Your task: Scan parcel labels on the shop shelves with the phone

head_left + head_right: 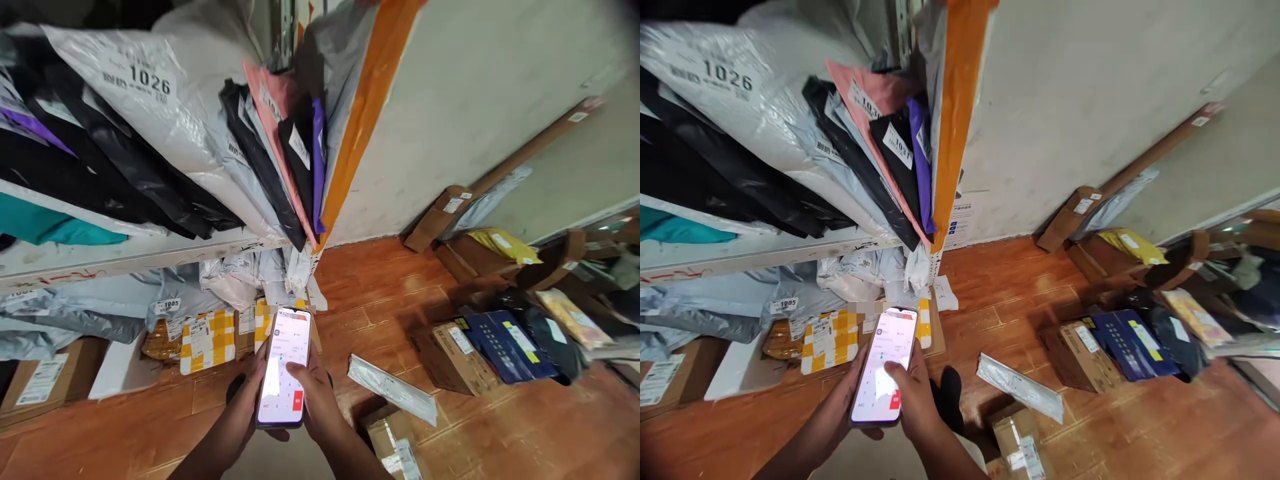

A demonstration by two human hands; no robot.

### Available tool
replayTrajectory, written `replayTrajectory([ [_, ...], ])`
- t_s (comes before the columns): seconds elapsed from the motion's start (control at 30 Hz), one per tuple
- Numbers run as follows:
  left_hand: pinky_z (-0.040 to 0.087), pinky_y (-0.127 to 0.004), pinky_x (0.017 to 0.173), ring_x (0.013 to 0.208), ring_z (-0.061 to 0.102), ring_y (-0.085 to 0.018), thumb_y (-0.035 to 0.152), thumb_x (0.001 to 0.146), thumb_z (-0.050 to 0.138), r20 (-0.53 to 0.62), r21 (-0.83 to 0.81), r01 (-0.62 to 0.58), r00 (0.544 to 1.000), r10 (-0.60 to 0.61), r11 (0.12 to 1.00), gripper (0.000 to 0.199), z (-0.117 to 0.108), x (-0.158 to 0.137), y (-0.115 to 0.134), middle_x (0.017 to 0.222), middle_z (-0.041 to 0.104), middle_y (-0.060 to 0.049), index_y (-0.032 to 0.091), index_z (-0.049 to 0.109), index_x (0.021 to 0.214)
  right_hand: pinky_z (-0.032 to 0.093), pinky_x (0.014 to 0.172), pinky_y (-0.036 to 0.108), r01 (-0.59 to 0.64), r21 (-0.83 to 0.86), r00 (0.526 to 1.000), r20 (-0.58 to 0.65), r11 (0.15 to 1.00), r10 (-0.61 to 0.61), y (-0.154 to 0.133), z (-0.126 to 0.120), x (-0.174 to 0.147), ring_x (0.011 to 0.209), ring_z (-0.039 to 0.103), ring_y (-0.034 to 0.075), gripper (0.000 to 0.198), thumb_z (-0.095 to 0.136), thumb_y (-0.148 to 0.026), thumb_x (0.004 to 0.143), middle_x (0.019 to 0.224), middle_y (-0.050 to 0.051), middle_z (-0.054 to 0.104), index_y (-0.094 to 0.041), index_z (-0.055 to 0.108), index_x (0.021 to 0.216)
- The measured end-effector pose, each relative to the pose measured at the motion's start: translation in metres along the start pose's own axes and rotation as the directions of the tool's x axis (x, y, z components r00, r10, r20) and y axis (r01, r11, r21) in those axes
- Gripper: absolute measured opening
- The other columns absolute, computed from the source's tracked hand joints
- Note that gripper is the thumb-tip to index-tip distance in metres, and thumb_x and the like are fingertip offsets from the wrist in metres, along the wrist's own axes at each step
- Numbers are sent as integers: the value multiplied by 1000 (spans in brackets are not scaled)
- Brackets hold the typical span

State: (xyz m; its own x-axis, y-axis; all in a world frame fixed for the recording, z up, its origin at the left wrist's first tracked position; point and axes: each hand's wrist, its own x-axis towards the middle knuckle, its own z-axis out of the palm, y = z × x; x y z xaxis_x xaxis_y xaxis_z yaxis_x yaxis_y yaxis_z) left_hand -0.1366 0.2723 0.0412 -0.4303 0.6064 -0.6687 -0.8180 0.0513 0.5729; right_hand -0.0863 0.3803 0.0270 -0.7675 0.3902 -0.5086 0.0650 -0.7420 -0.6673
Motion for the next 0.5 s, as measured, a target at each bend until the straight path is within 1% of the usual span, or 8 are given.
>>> replayTrajectory([
  [0.07,52,-32,42,81,67,-29,68,78,51,-4,88,-37,999,38,995,88,9,-9,6,140,48,-14,37,9,150,50,68,30,42,-9,999,-1,999,-42,-6,3,-6,73,65,20,68,76,-25,57,84,0,76,-23,49,119],
  [0.13,52,-31,42,89,66,-31,72,76,49,11,117,-92,996,92,989,90,16,-14,12,146,42,-12,38,9,150,49,63,30,64,-3,998,16,998,-64,-12,7,-9,69,65,20,67,74,-27,58,81,-1,76,-23,48,119],
  [0.23,51,-29,41,102,62,-35,74,72,53,35,104,-146,989,144,984,96,23,-18,19,150,37,-10,37,10,150,48,58,27,86,19,995,40,996,-87,-20,15,-10,63,63,18,62,69,-28,58,78,-3,75,-24,49,117],
  [0.3,52,-27,44,109,59,-35,73,67,60,3,67,-167,986,167,984,103,26,-18,22,152,35,-8,35,14,150,48,60,27,109,27,993,40,994,-110,-23,20,-8,65,64,17,60,68,-26,58,82,-3,75,-25,50,115],
  [0.37,54,-26,51,114,57,-33,70,63,67,-37,18,-189,981,189,982,106,26,-17,23,152,35,-6,33,18,150,49,62,27,130,20,990,45,991,-131,-27,23,-6,68,64,18,57,69,-26,57,85,-2,75,-25,53,112],
  [0.43,55,-26,53,114,56,-31,67,65,67,-27,-6,-198,980,198,980,103,26,-16,24,151,36,-5,34,18,150,47,60,28,145,2,987,63,989,-145,-31,25,-5,69,64,19,54,72,-27,57,85,-1,74,-24,56,108],
  [0.5,55,-29,51,109,59,-31,66,72,61,29,16,-195,980,194,981,96,26,-17,26,151,37,-6,36,13,150,46,60,28,157,-18,984,89,987,-155,-36,26,-7,72,64,19,51,74,-26,58,86,-1,73,-23,57,105],
])
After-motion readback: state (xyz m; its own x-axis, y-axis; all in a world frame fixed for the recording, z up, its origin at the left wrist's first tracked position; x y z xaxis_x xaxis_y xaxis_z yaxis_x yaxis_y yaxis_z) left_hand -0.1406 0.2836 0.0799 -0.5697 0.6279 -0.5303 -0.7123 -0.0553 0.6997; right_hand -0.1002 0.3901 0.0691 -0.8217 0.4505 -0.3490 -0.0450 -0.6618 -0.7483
